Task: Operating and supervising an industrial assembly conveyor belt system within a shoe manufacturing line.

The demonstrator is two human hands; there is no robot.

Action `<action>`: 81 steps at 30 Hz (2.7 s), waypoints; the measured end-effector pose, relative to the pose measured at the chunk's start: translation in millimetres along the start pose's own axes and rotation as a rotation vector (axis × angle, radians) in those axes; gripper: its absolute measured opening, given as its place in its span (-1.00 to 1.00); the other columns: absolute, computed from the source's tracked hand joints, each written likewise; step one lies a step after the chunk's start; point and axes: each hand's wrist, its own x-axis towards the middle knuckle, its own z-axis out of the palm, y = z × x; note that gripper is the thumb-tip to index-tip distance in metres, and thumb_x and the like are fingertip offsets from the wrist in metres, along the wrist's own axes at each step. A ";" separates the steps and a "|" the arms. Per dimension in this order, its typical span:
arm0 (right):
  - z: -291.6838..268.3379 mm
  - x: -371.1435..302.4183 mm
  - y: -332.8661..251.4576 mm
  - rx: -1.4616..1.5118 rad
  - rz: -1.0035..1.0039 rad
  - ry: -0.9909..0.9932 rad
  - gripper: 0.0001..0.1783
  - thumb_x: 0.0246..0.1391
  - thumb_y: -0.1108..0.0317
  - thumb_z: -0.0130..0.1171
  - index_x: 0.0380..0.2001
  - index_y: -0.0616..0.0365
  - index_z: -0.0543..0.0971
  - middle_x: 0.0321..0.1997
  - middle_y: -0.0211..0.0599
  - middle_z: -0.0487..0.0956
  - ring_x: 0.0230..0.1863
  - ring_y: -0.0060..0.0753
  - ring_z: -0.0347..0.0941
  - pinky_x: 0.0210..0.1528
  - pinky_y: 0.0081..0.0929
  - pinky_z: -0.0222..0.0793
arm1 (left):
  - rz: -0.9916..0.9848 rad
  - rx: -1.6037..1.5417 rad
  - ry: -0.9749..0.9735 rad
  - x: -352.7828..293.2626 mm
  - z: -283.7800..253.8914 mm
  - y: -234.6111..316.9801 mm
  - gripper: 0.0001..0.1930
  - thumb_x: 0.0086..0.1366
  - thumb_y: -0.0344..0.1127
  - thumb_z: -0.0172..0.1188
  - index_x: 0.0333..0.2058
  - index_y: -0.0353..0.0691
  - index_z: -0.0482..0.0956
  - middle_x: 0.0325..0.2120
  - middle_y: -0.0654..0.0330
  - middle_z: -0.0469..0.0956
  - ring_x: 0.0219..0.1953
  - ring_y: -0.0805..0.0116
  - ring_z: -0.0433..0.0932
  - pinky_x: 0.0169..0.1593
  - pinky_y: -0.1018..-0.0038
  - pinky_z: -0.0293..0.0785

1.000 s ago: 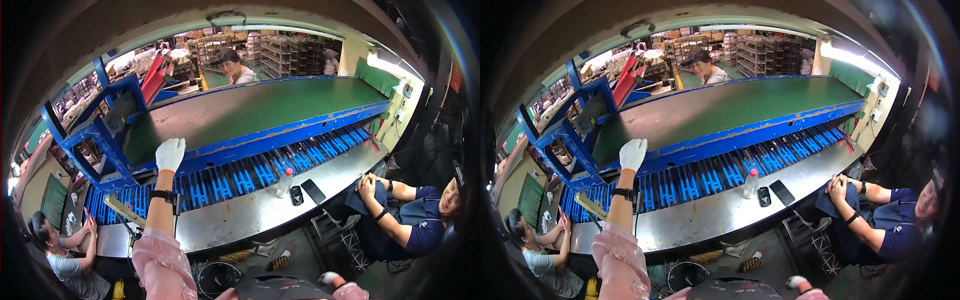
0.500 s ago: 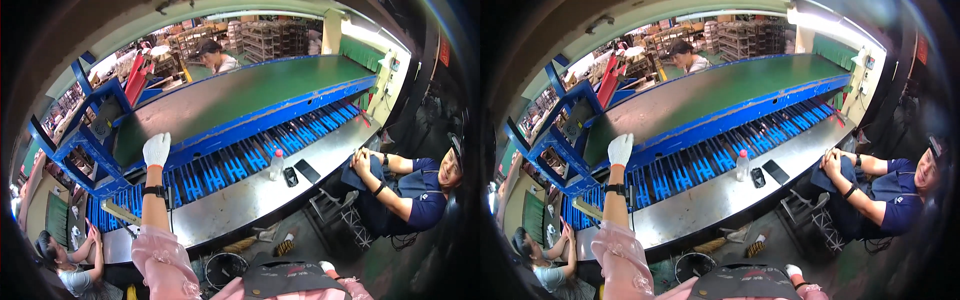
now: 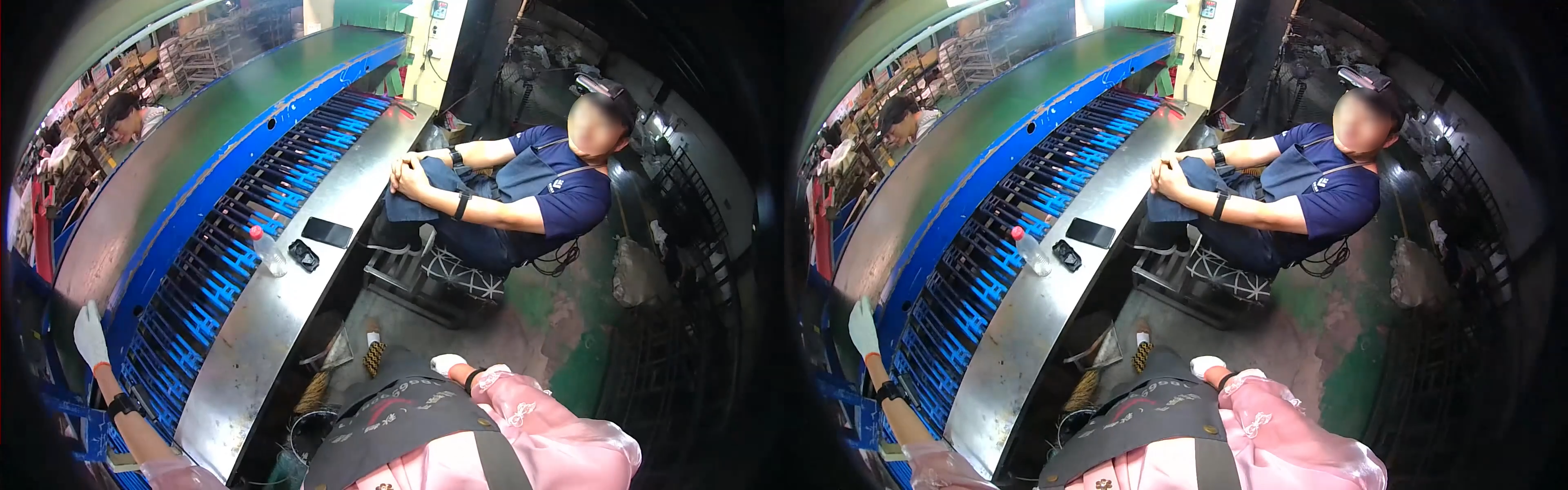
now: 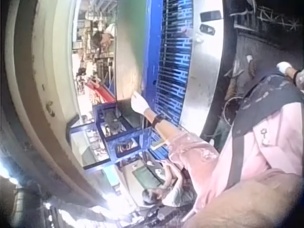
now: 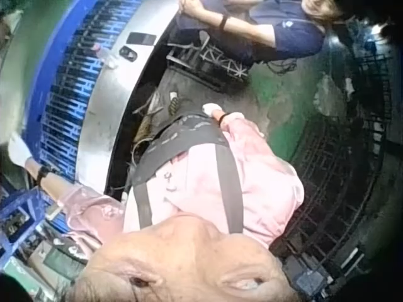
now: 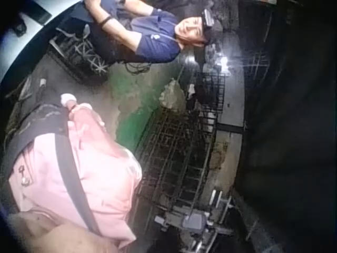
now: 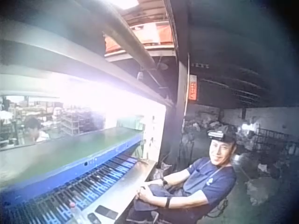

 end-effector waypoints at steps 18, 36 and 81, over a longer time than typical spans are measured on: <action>22.0 21.8 16.8 0.086 -0.185 0.123 -0.56 0.14 0.08 -0.12 -0.07 -0.01 0.60 0.03 -0.14 0.56 0.08 -0.01 0.46 0.11 -0.24 0.34 | 0.371 0.334 0.215 -13.4 -1.1 -45.4 -0.64 0.39 -0.13 -0.14 -0.36 -0.20 0.59 -0.37 -0.03 0.57 -0.33 -0.01 0.55 -0.25 0.14 0.44; -6.2 27.7 5.8 -0.104 -0.055 -0.072 -0.62 0.03 0.21 0.02 -0.07 -0.05 0.61 0.04 -0.14 0.55 0.11 -0.06 0.45 0.14 -0.25 0.34 | 0.305 0.321 0.175 -23.9 -9.2 4.5 -0.62 0.32 -0.13 -0.07 -0.57 -0.19 0.56 -0.53 -0.02 0.54 -0.43 -0.01 0.54 -0.33 0.10 0.45; -8.9 17.1 11.3 -0.091 -0.101 -0.158 -0.58 -0.07 0.15 0.16 -0.09 0.00 0.61 0.01 -0.10 0.57 0.06 -0.01 0.48 0.06 -0.24 0.39 | -0.092 0.102 0.029 -18.5 -28.0 34.8 -0.50 0.32 0.03 -0.13 -0.51 -0.27 0.56 -0.44 -0.12 0.55 -0.32 -0.14 0.53 -0.19 0.04 0.41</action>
